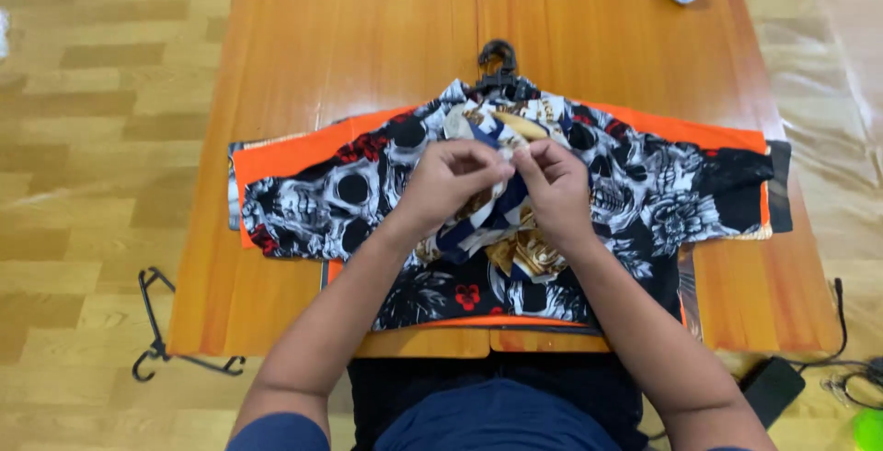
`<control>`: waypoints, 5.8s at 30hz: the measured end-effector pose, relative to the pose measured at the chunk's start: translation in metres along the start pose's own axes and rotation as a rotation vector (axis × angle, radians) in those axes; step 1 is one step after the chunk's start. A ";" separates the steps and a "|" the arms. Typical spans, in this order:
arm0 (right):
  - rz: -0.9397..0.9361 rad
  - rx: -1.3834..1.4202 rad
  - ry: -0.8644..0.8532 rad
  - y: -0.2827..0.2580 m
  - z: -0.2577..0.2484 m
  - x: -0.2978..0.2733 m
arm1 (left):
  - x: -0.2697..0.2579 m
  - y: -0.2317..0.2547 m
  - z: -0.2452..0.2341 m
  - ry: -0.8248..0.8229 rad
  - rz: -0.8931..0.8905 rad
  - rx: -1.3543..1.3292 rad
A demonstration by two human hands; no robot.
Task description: The person places a skull-patterned shirt on a hanger, buttons it, and smooths it out. Then they pick up a patterned scarf, fold it, and place it on top of the shirt.
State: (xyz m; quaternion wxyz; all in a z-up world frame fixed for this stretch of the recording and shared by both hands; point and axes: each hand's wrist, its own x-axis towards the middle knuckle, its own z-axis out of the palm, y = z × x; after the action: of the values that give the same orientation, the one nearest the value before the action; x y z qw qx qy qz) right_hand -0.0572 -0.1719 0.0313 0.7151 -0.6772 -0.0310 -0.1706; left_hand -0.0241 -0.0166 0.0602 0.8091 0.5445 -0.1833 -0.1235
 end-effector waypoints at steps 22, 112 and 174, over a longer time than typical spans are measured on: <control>0.012 -0.252 0.003 0.015 -0.008 0.012 | 0.017 -0.081 -0.038 0.071 0.038 0.188; -0.360 -0.333 -0.088 0.073 -0.015 0.021 | 0.018 -0.094 -0.034 0.137 0.036 0.275; 0.092 -0.065 -0.324 0.058 -0.030 0.033 | -0.003 -0.071 -0.038 -0.088 -0.059 0.291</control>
State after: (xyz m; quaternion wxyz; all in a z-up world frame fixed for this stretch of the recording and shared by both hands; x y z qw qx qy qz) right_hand -0.0153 -0.2061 -0.0174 0.6855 -0.7194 -0.1091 -0.0274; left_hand -0.0103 -0.0106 -0.0185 0.7088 0.6551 -0.2187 -0.1432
